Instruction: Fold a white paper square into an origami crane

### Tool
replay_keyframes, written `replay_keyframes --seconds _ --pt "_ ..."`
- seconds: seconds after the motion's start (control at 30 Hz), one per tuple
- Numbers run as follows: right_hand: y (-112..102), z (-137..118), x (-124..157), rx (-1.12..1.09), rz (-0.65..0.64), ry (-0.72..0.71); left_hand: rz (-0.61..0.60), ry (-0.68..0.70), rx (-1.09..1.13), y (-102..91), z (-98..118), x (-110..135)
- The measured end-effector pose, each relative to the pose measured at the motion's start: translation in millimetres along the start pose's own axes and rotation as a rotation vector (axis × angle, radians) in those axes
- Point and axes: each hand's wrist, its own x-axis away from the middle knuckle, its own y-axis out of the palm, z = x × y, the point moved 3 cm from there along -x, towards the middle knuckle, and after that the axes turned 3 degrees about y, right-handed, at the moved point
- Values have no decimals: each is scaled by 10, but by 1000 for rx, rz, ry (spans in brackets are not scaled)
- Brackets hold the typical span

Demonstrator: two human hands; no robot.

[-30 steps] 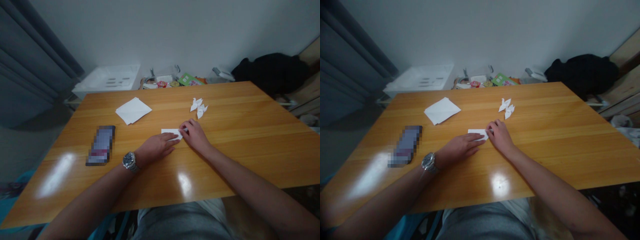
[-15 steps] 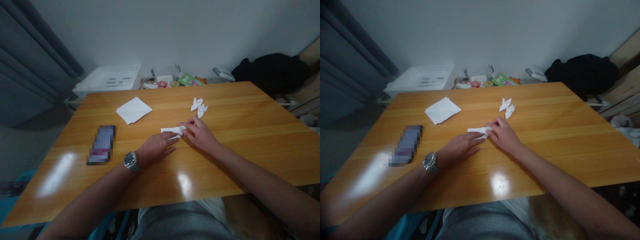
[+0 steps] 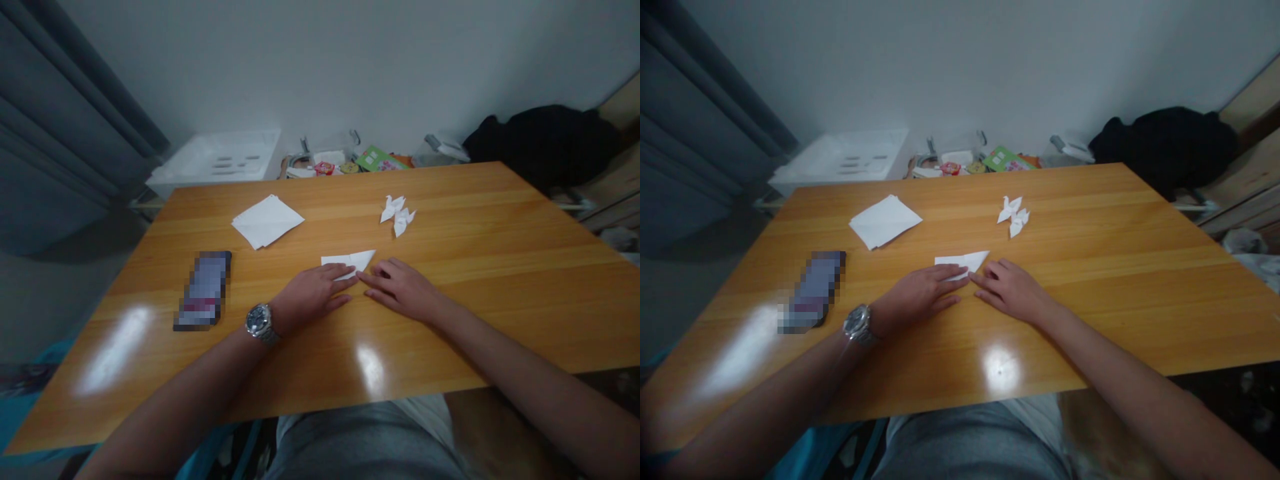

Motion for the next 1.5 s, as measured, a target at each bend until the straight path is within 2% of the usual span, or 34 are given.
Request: replay_keyframes --seconds 0.37,1.07,1.5 --pt "8 5 4 -38 4 28 25 21 55 -40 -25 7" --pt "-26 7 32 127 -87 22 18 25 17 -36 3 -1" --pt "-29 101 44 149 -107 110 -7 -13 4 -29 25 -3"
